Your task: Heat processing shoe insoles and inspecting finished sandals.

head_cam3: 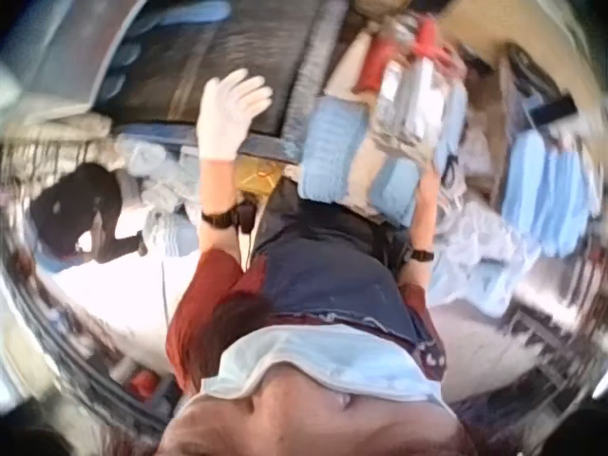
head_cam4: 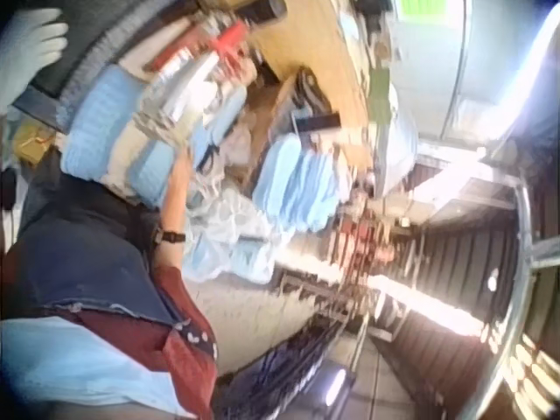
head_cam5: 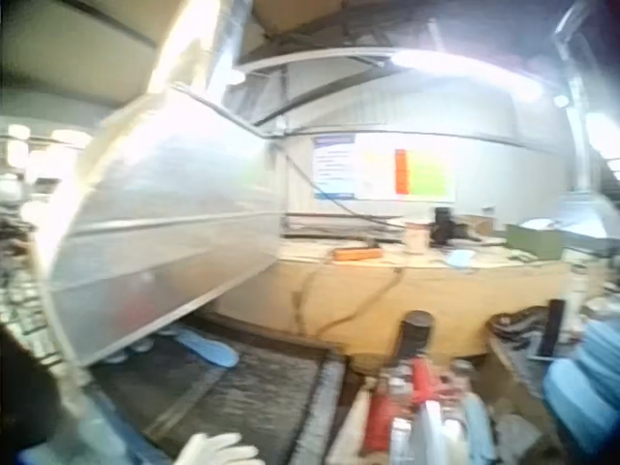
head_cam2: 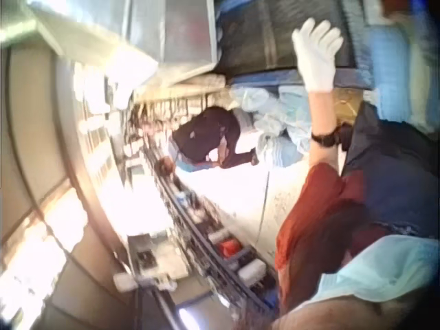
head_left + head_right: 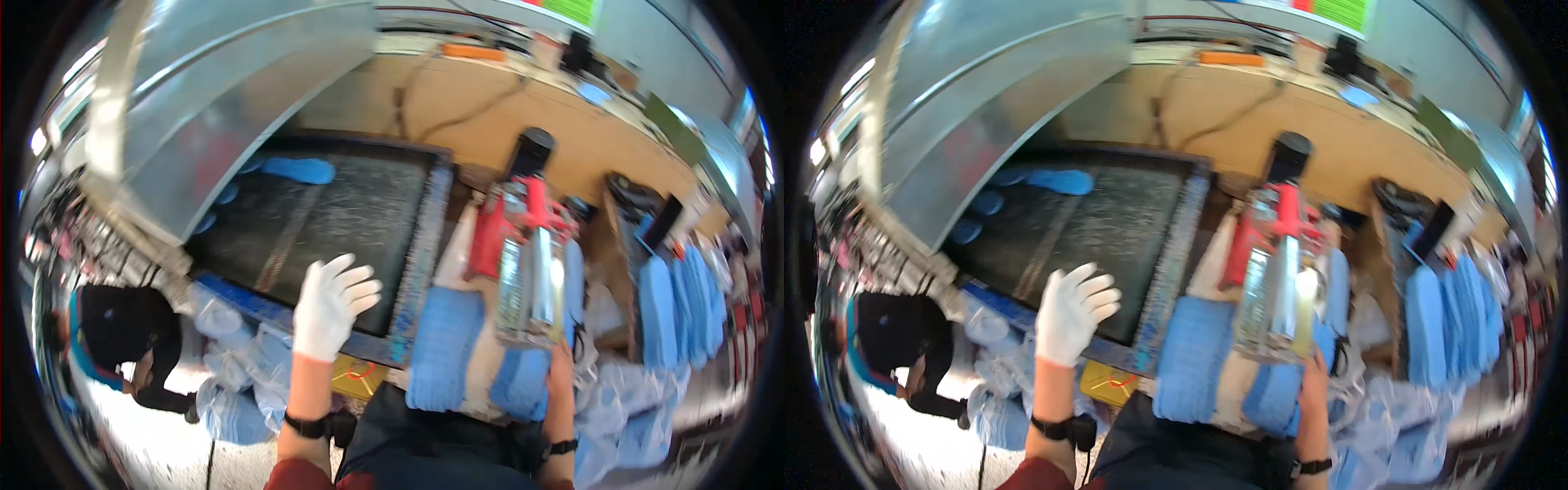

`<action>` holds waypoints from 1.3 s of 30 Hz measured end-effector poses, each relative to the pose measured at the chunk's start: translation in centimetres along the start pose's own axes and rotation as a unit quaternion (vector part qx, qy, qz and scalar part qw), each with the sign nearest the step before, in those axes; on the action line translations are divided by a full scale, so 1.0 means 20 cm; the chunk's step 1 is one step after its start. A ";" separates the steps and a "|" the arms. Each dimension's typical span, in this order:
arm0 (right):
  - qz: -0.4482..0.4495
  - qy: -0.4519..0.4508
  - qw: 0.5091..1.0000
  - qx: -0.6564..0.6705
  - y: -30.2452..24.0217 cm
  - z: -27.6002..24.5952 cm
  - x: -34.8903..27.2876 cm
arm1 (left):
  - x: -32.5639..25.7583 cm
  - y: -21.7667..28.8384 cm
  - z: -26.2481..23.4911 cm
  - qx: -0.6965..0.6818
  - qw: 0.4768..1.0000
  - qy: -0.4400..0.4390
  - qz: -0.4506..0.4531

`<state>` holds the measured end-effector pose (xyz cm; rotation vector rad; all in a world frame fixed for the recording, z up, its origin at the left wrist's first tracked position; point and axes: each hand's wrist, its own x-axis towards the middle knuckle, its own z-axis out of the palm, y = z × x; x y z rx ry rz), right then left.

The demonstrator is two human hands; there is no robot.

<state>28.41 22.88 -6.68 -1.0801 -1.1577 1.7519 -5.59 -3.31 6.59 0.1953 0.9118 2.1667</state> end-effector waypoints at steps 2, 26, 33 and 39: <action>-0.022 0.005 1.000 0.012 -0.09 0.07 -0.05 | -0.13 -0.04 0.02 -0.018 1.000 -0.004 0.015; -0.382 0.020 0.895 -0.229 -0.30 0.10 -0.02 | 0.08 -0.62 0.76 0.272 0.919 -0.221 0.182; -0.202 0.006 0.967 -0.152 -0.14 0.03 -0.03 | 0.35 -0.75 0.45 0.396 0.866 -0.187 0.242; -0.119 -0.054 0.966 -0.221 -0.01 0.02 -0.09 | 0.27 -0.82 0.36 0.377 0.896 -0.221 0.077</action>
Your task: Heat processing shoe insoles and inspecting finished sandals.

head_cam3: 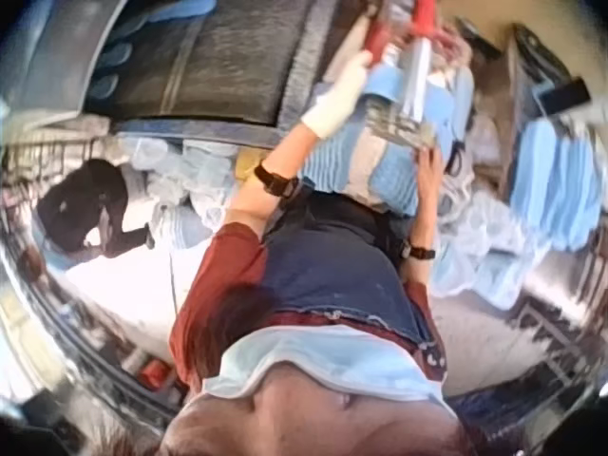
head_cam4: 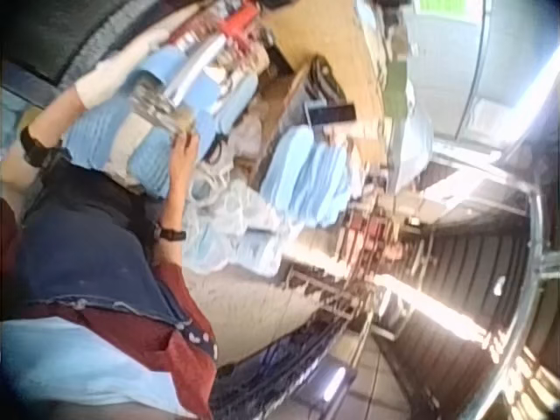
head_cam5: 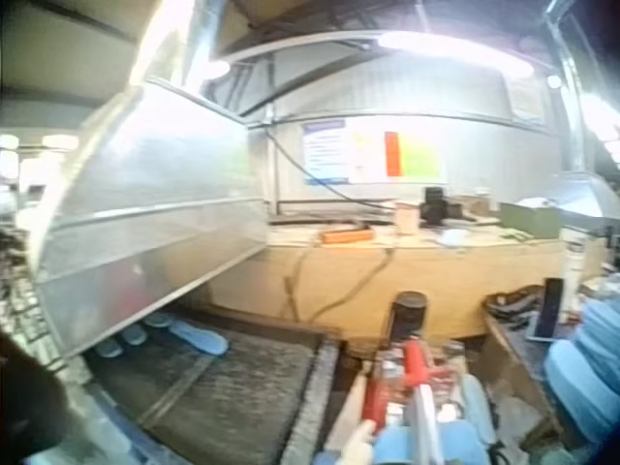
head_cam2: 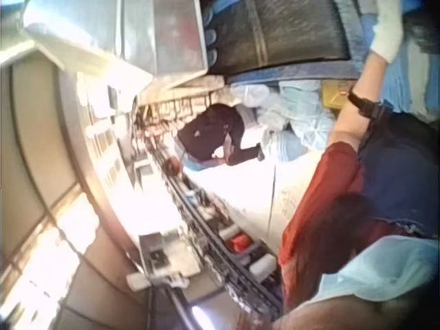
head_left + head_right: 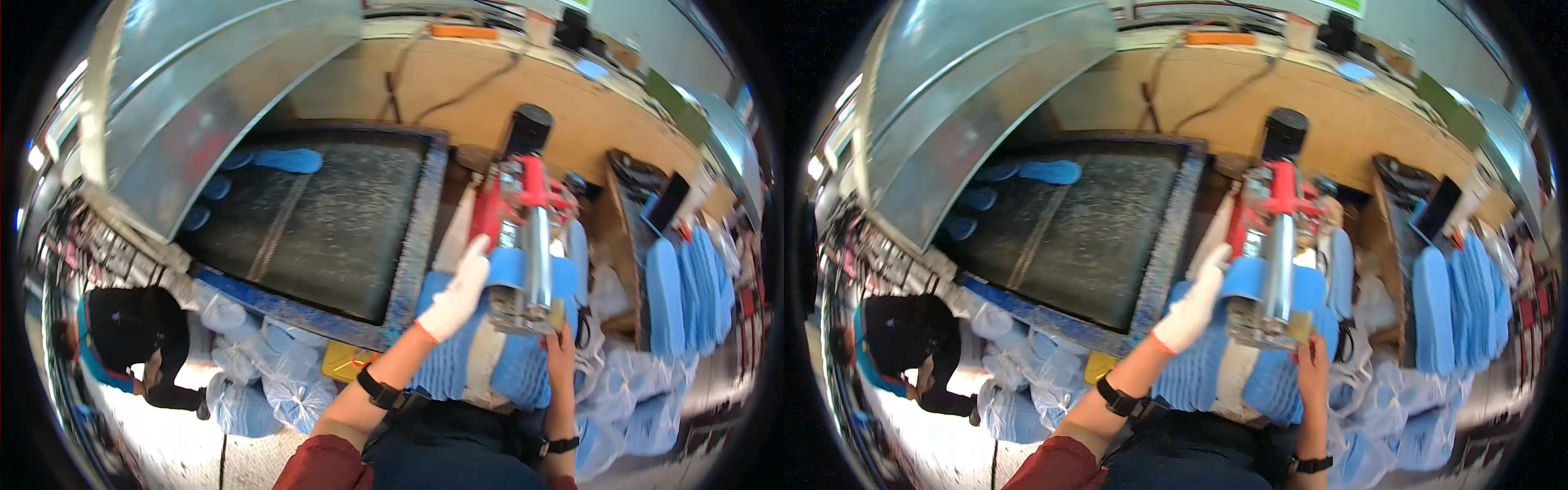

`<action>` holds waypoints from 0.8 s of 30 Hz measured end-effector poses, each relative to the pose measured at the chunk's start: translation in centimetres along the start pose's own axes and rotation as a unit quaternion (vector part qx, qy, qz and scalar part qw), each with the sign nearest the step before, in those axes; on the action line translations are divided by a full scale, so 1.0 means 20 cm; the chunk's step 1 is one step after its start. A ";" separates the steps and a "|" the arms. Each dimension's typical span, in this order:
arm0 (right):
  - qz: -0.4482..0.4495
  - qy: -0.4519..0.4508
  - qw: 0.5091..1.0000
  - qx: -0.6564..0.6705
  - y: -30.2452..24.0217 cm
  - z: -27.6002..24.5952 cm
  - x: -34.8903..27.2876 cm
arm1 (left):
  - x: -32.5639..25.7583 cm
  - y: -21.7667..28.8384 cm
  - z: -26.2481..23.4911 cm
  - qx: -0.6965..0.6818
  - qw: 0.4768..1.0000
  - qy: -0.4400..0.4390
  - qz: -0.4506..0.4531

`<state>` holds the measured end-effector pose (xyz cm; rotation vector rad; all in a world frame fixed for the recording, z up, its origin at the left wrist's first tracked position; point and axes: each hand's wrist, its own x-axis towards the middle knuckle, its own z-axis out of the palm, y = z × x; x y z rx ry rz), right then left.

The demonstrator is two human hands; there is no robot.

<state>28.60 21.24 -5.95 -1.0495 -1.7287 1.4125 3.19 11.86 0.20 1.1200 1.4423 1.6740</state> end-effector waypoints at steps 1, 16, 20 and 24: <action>0.002 -0.024 1.000 -0.013 -0.02 0.03 -0.01 | -0.03 0.02 -0.01 -0.029 0.999 -0.019 0.015; -0.064 -0.185 0.980 -0.040 0.36 0.57 0.02 | -0.60 0.34 -0.22 -0.469 0.821 -0.013 -0.324; 0.100 -0.145 0.976 -0.131 0.07 0.57 0.02 | -0.59 0.51 -0.43 -0.446 0.884 0.073 -0.121; 0.112 -0.189 0.964 -0.151 0.07 0.57 0.02 | -0.42 0.38 -0.89 -0.526 0.827 0.193 0.045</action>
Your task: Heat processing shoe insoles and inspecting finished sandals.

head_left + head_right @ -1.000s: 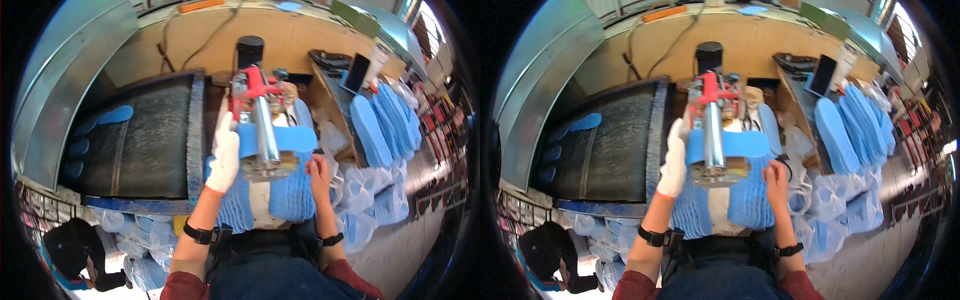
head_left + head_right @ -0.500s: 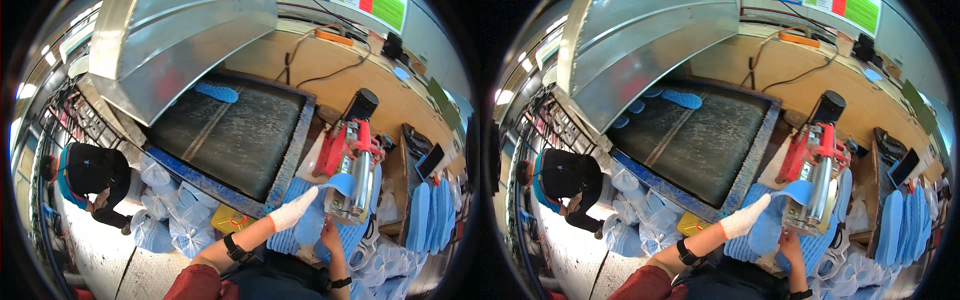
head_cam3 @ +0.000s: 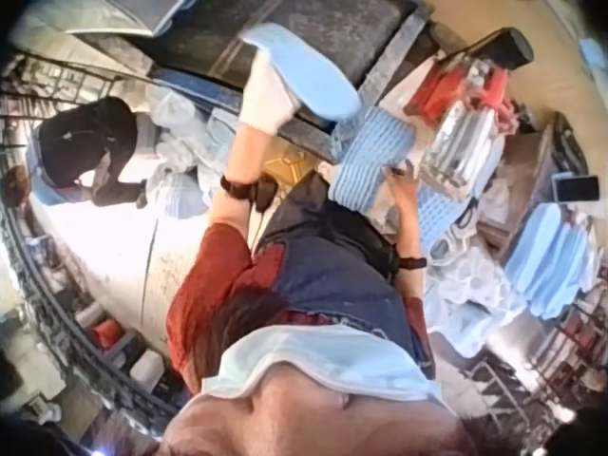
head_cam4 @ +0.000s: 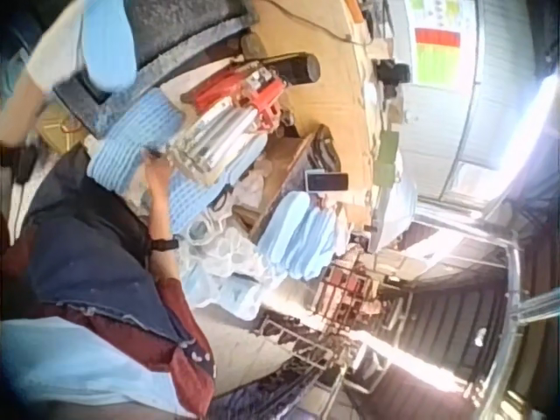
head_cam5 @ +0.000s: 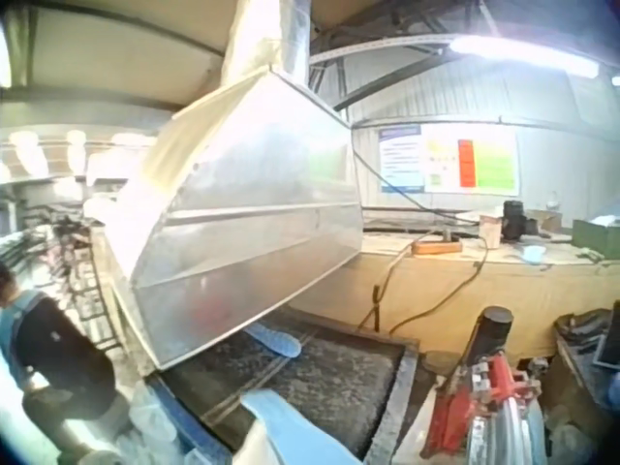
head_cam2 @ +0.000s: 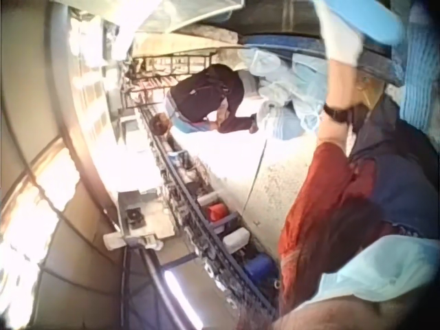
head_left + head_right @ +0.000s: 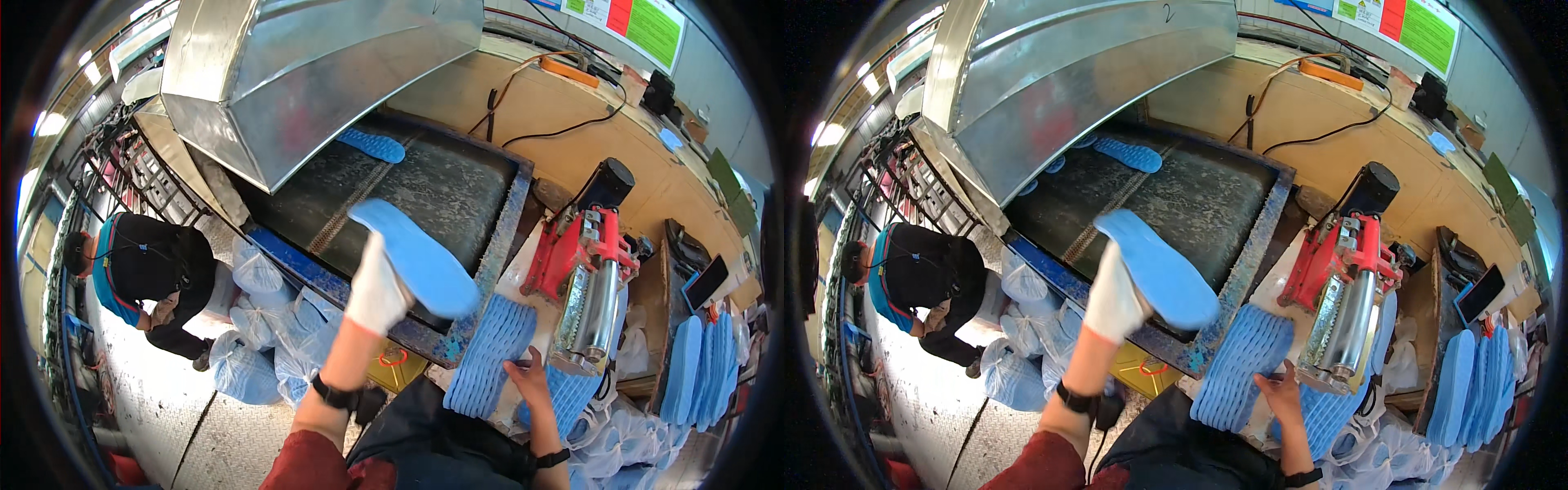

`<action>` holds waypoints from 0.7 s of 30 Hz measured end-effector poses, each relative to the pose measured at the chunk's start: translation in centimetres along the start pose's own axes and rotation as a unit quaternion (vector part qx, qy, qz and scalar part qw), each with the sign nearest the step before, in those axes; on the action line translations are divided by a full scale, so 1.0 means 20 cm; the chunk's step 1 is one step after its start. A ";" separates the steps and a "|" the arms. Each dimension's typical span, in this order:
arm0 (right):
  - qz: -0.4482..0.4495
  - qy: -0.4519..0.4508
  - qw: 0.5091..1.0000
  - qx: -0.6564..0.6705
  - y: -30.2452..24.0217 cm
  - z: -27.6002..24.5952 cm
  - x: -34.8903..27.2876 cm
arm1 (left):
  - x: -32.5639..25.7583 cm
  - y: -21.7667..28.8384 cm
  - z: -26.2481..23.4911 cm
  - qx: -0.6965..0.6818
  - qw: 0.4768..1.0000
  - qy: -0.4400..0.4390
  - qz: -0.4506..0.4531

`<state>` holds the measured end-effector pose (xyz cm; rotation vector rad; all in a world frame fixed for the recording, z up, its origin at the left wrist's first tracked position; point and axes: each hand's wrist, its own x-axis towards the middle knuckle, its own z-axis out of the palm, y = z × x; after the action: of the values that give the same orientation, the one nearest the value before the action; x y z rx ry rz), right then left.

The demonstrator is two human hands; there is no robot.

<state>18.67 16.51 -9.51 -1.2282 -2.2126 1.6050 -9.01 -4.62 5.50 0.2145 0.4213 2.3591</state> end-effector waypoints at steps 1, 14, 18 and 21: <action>-0.002 -0.001 1.000 0.000 -0.02 0.01 -0.02 | 0.06 0.09 -0.03 0.017 0.998 0.052 0.025; -0.034 0.034 0.997 -0.064 0.03 -0.04 -0.05 | -0.13 0.11 -0.12 0.599 0.712 0.262 0.255; -0.134 0.106 0.976 -0.137 0.09 -0.23 -0.04 | -0.30 -0.06 0.01 0.550 0.791 0.162 0.216; -0.028 0.162 0.985 -0.047 -0.06 -0.38 -0.16 | -0.43 -0.08 0.07 0.535 0.801 0.171 0.207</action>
<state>24.26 19.70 -4.27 -1.3297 -2.1128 1.1911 -1.35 -8.96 5.98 0.4204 2.0549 2.2691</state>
